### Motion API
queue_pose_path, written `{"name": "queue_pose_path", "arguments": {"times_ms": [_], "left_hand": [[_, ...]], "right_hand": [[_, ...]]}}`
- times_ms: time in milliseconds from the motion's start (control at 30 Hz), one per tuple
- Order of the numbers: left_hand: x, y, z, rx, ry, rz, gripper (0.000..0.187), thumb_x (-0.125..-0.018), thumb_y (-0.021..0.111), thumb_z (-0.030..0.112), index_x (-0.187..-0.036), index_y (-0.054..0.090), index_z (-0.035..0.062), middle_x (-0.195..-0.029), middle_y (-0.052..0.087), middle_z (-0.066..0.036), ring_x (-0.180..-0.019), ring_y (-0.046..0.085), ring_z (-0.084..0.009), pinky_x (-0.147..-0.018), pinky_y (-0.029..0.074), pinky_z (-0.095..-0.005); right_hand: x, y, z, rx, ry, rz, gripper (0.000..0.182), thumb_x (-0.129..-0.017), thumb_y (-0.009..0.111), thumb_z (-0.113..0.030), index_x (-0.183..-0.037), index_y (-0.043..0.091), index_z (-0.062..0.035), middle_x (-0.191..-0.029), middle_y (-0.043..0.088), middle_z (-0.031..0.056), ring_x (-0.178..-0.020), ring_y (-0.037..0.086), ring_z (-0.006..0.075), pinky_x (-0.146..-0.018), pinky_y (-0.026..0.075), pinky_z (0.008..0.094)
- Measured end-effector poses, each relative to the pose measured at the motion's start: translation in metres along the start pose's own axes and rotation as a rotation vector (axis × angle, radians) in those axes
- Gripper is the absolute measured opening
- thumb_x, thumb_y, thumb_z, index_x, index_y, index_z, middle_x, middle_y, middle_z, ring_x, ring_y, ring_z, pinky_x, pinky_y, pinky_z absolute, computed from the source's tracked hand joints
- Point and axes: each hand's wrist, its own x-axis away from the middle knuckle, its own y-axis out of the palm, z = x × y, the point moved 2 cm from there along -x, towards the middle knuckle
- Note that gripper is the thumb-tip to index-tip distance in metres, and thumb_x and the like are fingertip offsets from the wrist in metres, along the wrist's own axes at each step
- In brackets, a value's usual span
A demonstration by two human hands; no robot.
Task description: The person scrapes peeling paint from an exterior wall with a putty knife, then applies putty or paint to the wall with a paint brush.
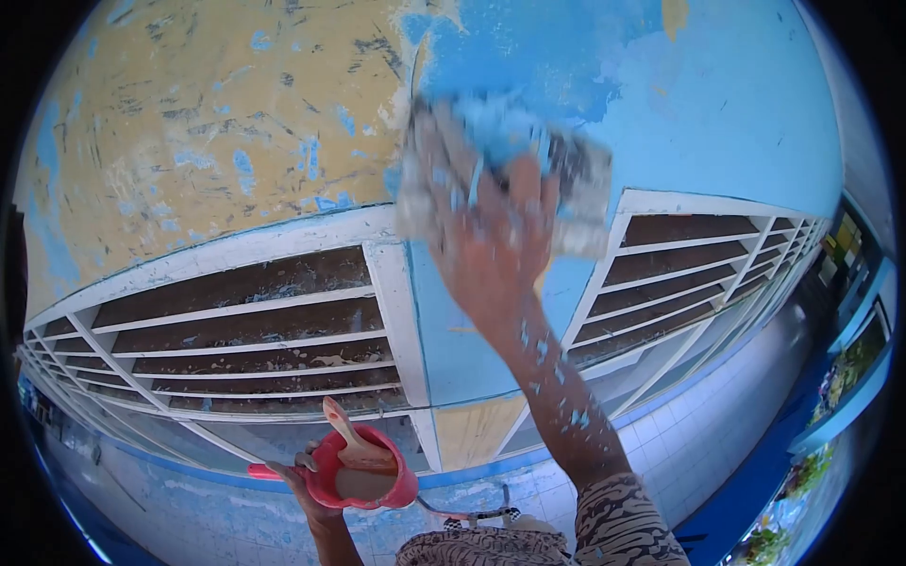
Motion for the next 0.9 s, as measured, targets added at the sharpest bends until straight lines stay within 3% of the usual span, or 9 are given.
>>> {"name": "queue_pose_path", "arguments": {"times_ms": [167, 267, 367, 467, 500, 600, 700, 800, 900], "left_hand": [[0.002, 0.006, -0.004, 0.091, -0.027, 0.009, 0.073, -0.096, 0.025, 0.068, -0.067, 0.055, 0.007, -0.105, 0.061, -0.014, -0.1, 0.056, -0.0293, -0.097, 0.045, -0.0433], [0.003, 0.003, -0.003, 0.058, -0.054, 0.01, 0.074, -0.096, 0.025, 0.068, -0.067, 0.054, 0.0072, -0.106, 0.061, -0.015, -0.101, 0.056, -0.0301, -0.097, 0.045, -0.0436], [0.003, 0.011, -0.006, 0.008, -0.069, 0.015, 0.067, -0.098, 0.03, 0.064, -0.07, 0.054, 0.0087, -0.105, 0.061, -0.013, -0.101, 0.057, -0.0296, -0.097, 0.047, -0.0432], [0.006, 0.019, -0.012, -0.005, -0.062, 0.015, 0.067, -0.098, 0.029, 0.063, -0.068, 0.053, 0.0083, -0.105, 0.061, -0.013, -0.1, 0.057, -0.0301, -0.097, 0.047, -0.0435], [0.005, 0.018, -0.013, 0.023, -0.069, 0.001, 0.068, -0.098, 0.029, 0.063, -0.068, 0.053, 0.0081, -0.105, 0.061, -0.013, -0.1, 0.057, -0.0302, -0.096, 0.047, -0.0436], [0.002, 0.017, -0.02, 0.063, -0.082, -0.012, 0.068, -0.098, 0.028, 0.064, -0.067, 0.053, 0.0077, -0.105, 0.061, -0.013, -0.1, 0.057, -0.0303, -0.095, 0.047, -0.0436], [0.006, 0.021, -0.019, 0.024, -0.112, -0.017, 0.069, -0.098, 0.027, 0.064, -0.067, 0.052, 0.0076, -0.105, 0.06, -0.013, -0.1, 0.057, -0.0302, -0.095, 0.046, -0.0436], [0.007, 0.025, -0.022, 0.008, -0.126, -0.047, 0.07, -0.098, 0.027, 0.065, -0.066, 0.053, 0.0076, -0.105, 0.06, -0.013, -0.099, 0.057, -0.03, -0.096, 0.045, -0.0441], [0.007, 0.016, -0.031, 0.018, -0.111, -0.054, 0.072, -0.097, 0.026, 0.066, -0.065, 0.053, 0.0075, -0.105, 0.06, -0.013, -0.098, 0.057, -0.0298, -0.095, 0.045, -0.0443]], "right_hand": [[0.056, -0.02, -0.006, -0.317, 0.117, -0.207, 0.039, -0.066, 0.071, -0.012, -0.105, 0.072, -0.0092, -0.112, 0.067, 0.0088, -0.093, 0.053, 0.0366, -0.083, 0.043, 0.0541], [0.013, 0.0, 0.019, 0.03, -0.059, 0.141, 0.04, -0.067, 0.07, -0.011, -0.106, 0.074, -0.011, -0.111, 0.068, 0.0072, -0.086, 0.051, 0.0336, -0.079, 0.043, 0.0514], [-0.065, -0.023, 0.026, -0.051, 0.055, -0.075, 0.032, -0.077, 0.07, -0.02, -0.11, 0.072, -0.02, -0.123, 0.064, -0.003, -0.098, 0.056, 0.0314, -0.084, 0.046, 0.0497], [0.015, -0.002, 0.024, -0.038, -0.039, 0.126, 0.036, -0.075, 0.069, -0.016, -0.111, 0.072, -0.0166, -0.123, 0.065, -0.0016, -0.086, 0.053, 0.0291, -0.078, 0.045, 0.0465], [0.021, -0.016, 0.012, -0.136, 0.03, -0.08, 0.036, -0.075, 0.068, -0.013, -0.11, 0.072, -0.0148, -0.123, 0.065, 0.0009, -0.086, 0.054, 0.0288, -0.077, 0.044, 0.0454], [0.028, -0.004, 0.034, -0.199, 0.035, 0.044, 0.037, -0.074, 0.068, -0.011, -0.11, 0.072, -0.0131, -0.123, 0.066, 0.003, -0.082, 0.052, 0.0275, -0.074, 0.043, 0.0437], [-0.048, -0.009, 0.057, 0.093, 0.179, 0.029, 0.041, -0.073, 0.07, -0.012, -0.114, 0.071, -0.0144, -0.125, 0.063, 0.0065, -0.113, 0.052, 0.0365, -0.097, 0.039, 0.05], [-0.042, -0.008, 0.058, 0.036, 0.233, -0.053, 0.041, -0.074, 0.07, -0.015, -0.115, 0.07, -0.0153, -0.126, 0.061, 0.0083, -0.127, 0.044, 0.0407, -0.107, 0.031, 0.0525], [0.051, -0.011, 0.019, -0.221, 0.119, -0.039, 0.041, -0.077, 0.065, -0.015, -0.118, 0.07, -0.0153, -0.126, 0.062, 0.0071, -0.102, 0.055, 0.0341, -0.093, 0.041, 0.053]]}}
